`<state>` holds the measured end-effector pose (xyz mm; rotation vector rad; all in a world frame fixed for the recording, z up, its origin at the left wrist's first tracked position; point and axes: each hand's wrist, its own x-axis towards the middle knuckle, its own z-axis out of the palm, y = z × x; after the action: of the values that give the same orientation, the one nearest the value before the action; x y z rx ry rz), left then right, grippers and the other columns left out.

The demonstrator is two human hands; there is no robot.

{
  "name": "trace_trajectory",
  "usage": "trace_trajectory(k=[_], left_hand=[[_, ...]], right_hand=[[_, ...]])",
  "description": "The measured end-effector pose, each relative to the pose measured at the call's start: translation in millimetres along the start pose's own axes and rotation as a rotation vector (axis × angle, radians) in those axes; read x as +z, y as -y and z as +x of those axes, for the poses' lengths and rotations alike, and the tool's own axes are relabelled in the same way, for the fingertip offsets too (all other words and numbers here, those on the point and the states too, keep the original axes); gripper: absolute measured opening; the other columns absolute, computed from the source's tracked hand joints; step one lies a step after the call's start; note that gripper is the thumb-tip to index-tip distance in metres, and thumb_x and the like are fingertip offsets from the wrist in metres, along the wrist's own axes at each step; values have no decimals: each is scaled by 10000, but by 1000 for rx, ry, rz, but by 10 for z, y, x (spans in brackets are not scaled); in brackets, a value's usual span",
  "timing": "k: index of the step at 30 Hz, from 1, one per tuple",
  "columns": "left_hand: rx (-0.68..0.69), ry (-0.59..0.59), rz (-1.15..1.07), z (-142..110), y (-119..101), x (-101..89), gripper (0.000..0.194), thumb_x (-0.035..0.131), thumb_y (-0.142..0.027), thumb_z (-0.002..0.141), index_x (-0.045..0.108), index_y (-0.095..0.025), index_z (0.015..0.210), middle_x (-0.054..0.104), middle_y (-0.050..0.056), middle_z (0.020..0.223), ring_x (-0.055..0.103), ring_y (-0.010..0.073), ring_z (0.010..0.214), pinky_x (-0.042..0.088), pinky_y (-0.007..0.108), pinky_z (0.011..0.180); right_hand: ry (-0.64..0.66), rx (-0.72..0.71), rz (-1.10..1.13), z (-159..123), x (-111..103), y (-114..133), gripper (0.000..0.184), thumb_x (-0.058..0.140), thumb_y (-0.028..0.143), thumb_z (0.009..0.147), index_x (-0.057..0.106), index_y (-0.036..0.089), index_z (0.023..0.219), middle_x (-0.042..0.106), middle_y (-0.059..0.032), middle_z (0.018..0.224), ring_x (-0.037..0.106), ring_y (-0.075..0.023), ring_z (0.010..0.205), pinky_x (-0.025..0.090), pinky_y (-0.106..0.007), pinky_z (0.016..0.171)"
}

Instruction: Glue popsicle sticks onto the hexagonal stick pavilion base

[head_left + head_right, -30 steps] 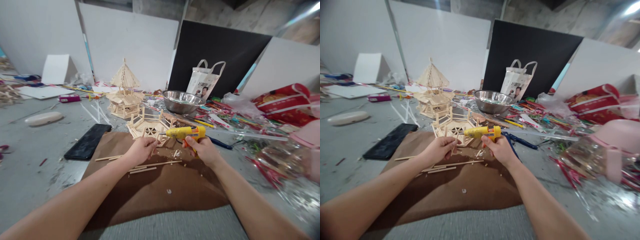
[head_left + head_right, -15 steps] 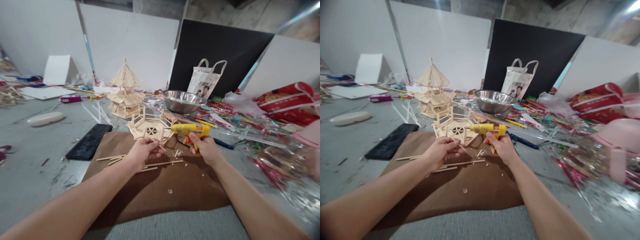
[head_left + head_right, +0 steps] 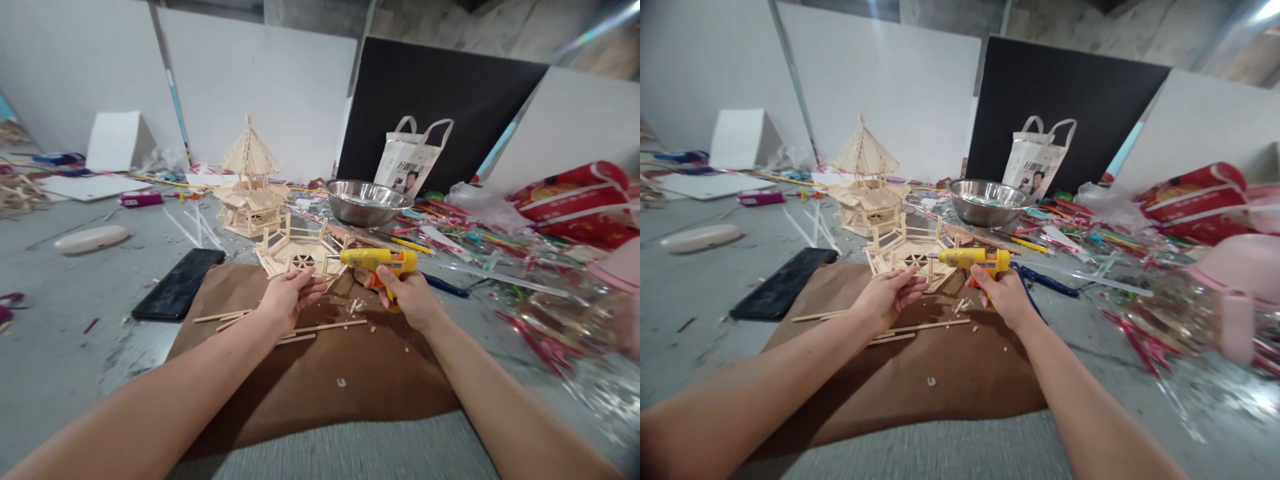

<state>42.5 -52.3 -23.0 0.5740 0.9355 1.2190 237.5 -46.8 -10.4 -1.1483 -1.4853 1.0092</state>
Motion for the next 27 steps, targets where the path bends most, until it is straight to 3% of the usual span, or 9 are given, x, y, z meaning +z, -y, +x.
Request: trace_trajectory(k=[12,27], left_hand=[[24,21,-67,11,-17,21,149,442,-141,794,560,-75,731,641,70,683,600,81,558,494,154,510],[36,4,-81,11,-20,25,113,451,-158,794,544,-95,780,636,55,677,607,90,574,489,157,503]], right_hand=[[13,7,0,-20,2,43,356,551,498,659,561,141,651,589,-13,615,401,-40,317,304,-200,303],[-4,18,10,-19,3,37,345,568,493,646,559,148,650,592,-4,597,402,-40,309,306,-193,297]])
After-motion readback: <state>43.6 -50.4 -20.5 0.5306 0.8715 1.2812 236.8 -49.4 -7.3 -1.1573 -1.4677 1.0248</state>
